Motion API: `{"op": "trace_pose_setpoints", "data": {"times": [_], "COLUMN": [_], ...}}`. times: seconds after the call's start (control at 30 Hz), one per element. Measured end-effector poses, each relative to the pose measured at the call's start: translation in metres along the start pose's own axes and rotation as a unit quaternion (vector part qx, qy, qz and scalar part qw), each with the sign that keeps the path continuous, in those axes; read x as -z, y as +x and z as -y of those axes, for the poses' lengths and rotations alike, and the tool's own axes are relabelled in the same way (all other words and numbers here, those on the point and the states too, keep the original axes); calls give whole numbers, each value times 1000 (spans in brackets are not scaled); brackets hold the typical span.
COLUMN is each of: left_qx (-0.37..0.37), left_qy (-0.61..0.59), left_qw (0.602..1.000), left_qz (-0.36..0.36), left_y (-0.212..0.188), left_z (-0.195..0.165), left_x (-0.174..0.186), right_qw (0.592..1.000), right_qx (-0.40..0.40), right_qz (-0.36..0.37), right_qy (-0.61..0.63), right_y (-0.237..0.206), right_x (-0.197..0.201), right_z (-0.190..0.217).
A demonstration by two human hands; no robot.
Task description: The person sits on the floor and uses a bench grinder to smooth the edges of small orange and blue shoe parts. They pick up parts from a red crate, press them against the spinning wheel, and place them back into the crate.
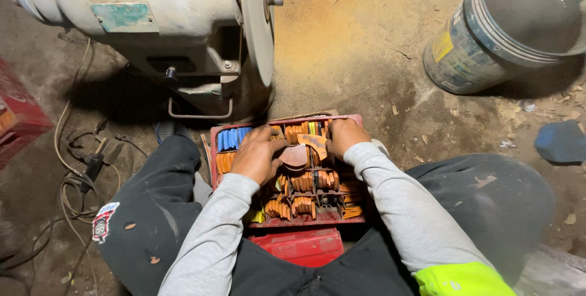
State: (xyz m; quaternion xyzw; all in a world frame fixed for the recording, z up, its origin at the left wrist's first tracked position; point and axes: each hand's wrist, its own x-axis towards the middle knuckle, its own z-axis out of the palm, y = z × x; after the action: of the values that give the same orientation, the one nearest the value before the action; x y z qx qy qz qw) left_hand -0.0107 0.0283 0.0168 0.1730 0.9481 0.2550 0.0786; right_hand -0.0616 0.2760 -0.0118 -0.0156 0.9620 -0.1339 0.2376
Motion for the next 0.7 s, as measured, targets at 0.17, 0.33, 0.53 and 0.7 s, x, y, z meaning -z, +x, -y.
{"op": "trace_pose_setpoints", "data": {"times": [0.17,0.33,0.53,0.7], "left_qx": [42,13,30,-6], "left_qy": [-97,-150,-159,-197], "left_qw": [994,987,983,971], "left_qz": [-4,-55,-91,-133], "left_y": [2,5,11,15], "left_z": [0,8,4,-9], "left_x": [16,13,14,14], "right_qw": [1000,998,967,853], "right_qx": [4,28,134,80], "right_qz": [10,-44,-75,17], "right_qy": [-21,27,202,516], "right_y": [-5,1,2,0], "right_x": [8,19,24,27], "right_z": [8,5,19,36]}}
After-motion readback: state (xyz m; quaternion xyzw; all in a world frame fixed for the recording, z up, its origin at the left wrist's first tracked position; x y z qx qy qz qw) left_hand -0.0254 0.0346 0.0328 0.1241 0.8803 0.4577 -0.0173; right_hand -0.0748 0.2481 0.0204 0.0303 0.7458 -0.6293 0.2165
